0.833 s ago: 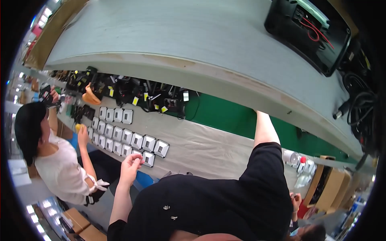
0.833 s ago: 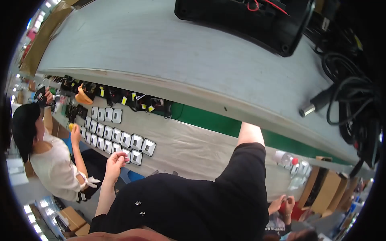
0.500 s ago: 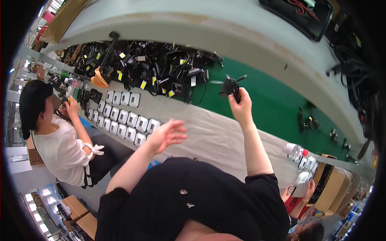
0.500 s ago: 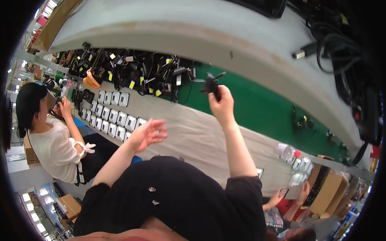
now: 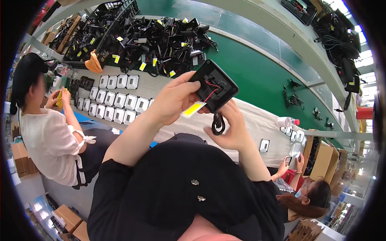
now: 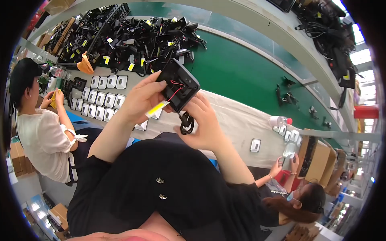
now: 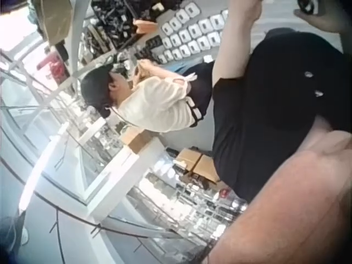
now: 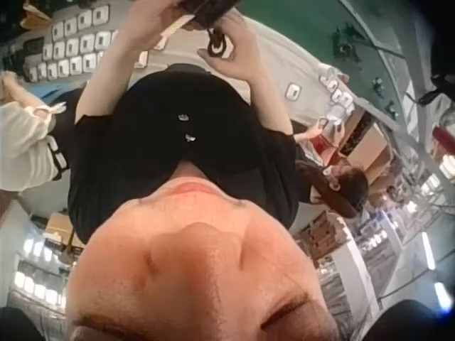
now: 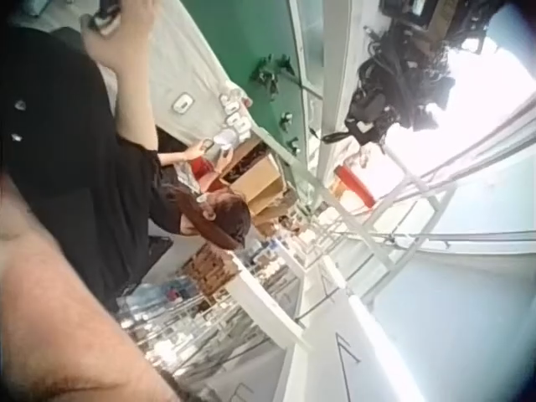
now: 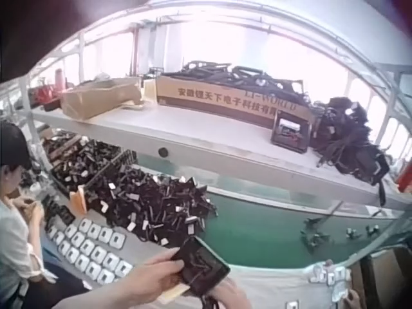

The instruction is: Assembling small LED lighting units by manually inserting chips into plastic housings on a production line.

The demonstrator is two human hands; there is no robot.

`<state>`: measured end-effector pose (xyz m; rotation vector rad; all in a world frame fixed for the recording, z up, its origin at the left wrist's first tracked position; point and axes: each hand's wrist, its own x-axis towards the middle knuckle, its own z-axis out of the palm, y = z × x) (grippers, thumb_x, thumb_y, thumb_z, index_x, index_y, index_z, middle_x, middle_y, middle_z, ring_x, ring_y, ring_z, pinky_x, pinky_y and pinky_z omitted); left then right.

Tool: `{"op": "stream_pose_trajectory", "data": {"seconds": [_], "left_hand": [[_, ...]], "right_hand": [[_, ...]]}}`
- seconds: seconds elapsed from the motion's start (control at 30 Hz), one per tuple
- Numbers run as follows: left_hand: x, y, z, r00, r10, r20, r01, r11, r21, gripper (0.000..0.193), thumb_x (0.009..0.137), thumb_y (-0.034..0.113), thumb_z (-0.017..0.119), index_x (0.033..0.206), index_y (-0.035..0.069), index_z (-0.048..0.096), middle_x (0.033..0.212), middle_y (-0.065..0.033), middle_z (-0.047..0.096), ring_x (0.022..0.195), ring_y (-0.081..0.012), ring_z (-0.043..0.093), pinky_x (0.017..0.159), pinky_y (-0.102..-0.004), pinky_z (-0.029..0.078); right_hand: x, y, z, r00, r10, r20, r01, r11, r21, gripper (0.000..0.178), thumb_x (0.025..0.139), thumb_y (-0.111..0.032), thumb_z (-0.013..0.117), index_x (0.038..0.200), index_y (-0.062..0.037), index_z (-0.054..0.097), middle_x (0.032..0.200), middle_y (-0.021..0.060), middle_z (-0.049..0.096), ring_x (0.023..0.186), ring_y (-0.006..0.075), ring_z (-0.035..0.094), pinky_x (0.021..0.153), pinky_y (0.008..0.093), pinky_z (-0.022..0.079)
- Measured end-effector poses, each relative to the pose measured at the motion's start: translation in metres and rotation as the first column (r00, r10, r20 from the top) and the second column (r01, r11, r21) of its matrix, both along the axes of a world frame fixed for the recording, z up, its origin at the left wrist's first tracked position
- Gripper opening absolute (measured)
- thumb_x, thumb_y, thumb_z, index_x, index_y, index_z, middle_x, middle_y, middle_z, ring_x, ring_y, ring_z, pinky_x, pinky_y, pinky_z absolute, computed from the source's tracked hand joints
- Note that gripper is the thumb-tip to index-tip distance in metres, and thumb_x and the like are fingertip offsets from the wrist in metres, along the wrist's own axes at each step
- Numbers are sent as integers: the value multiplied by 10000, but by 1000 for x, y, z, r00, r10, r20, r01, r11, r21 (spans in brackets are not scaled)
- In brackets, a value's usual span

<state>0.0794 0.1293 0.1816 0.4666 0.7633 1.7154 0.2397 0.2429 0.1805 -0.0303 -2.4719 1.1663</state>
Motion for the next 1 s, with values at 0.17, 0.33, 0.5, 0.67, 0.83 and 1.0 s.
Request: {"op": "stream_pose_trajectory", "data": {"seconds": [0.17, 0.33, 0.5, 0.67, 0.83, 1.0], "left_hand": [[5, -21, 27, 980, 146, -136, -159, 982, -97, 399, 902, 69, 426, 1298, 36, 405, 1068, -73, 574, 911, -148, 587, 773, -286, 483], [7, -31, 26, 930, 193, -312, -209, 978, -18, 549, 825, -27, 498, 1343, 47, 333, 1126, -72, 528, 949, -109, 550, 786, -252, 472], [2, -44, 37, 970, 177, -169, -177, 984, 17, 474, 757, -29, 551, 1193, 49, 383, 1074, -75, 511, 969, -141, 532, 823, -270, 441], [0, -49, 34, 991, 91, -102, -99, 992, -78, 323, 848, 151, 549, 1134, 72, 425, 1058, -69, 533, 934, -123, 542, 770, -259, 455], [-15, -51, 36, 930, -61, -361, 16, 992, -129, 334, 834, 104, 504, 1155, 82, 415, 1089, -68, 528, 891, -113, 554, 742, -246, 467], [-26, -56, 44, 801, -410, -436, 351, 912, -213, 595, 781, 69, 550, 1336, 120, 343, 1231, -114, 400, 924, -146, 566, 738, -259, 505]], "right_hand": [[30, 5, 30, 957, -280, -70, 230, 885, -405, 503, 618, -141, 686, 1092, -35, 557, 1130, 106, 533, 1096, 235, 462, 919, 356, 326], [-5, -53, 74, 949, -263, -171, 291, 943, 162, 461, 590, -136, 752, 1009, -52, 577, 953, 119, 504, 798, 248, 519, 667, 332, 439], [-19, -55, 54, 909, -367, -200, 417, 823, 386, 300, 642, 17, 703, 916, -52, 602, 923, 102, 522, 805, 257, 545, 679, 325, 451], [-7, -52, 65, 959, -278, -53, 282, 933, 221, 251, 667, 40, 682, 893, -53, 626, 873, 82, 555, 792, 234, 567, 656, 309, 454], [-5, -29, 57, 981, -188, -41, 192, 969, 153, 172, 652, 75, 659, 784, -32, 633, 837, 82, 594, 765, 211, 592, 655, 294, 469], [-17, -14, 70, 998, -68, -1, 67, 992, 110, 148, 687, 87, 615, 786, -23, 626, 848, 81, 617, 787, 209, 601, 688, 282, 482]]}}
